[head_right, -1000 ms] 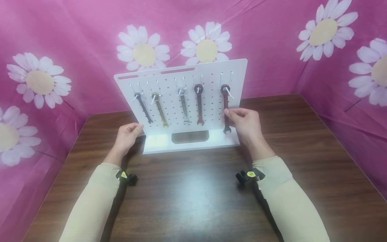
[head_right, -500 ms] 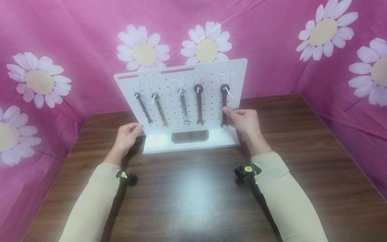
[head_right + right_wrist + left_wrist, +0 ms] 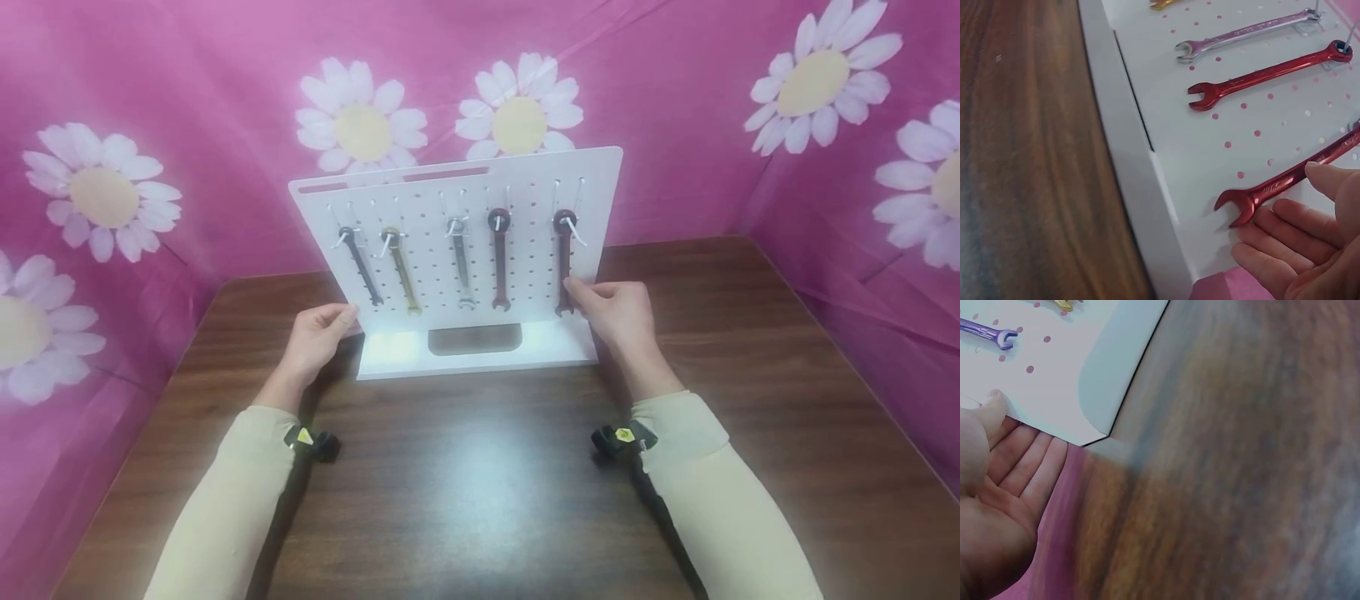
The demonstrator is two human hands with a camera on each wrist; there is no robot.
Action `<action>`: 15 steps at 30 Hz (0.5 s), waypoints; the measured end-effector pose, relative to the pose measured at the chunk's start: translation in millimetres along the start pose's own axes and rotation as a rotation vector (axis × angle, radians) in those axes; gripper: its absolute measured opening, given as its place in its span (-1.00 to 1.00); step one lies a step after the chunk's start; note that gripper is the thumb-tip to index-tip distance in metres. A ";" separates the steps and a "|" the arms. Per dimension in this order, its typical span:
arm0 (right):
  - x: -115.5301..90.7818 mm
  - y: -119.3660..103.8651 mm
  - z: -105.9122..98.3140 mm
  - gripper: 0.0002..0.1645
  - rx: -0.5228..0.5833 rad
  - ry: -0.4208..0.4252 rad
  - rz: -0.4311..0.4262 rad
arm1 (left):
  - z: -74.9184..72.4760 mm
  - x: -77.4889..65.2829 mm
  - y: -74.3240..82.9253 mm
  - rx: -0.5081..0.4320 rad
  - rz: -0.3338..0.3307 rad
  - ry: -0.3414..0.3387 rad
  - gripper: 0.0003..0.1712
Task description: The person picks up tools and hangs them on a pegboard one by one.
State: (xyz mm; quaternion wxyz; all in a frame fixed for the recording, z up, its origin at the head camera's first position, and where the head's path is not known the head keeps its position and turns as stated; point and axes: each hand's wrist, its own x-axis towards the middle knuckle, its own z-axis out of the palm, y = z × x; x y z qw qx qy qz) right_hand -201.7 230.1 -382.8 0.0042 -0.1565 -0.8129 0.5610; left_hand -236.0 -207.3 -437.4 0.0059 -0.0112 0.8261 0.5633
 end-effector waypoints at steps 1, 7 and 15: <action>-0.4 1.5 -0.7 -0.28 -0.007 -0.003 -0.003 | 0.5 -0.1 0.2 0.000 0.001 -0.003 -0.55; -1.5 8.1 -1.1 -0.37 0.049 -0.036 -0.067 | 1.2 -1.5 1.3 0.003 -0.008 -0.002 -0.55; -23.3 13.5 -12.5 -0.47 -0.267 0.043 -0.316 | -7.6 -12.7 10.9 0.161 0.040 0.021 -0.59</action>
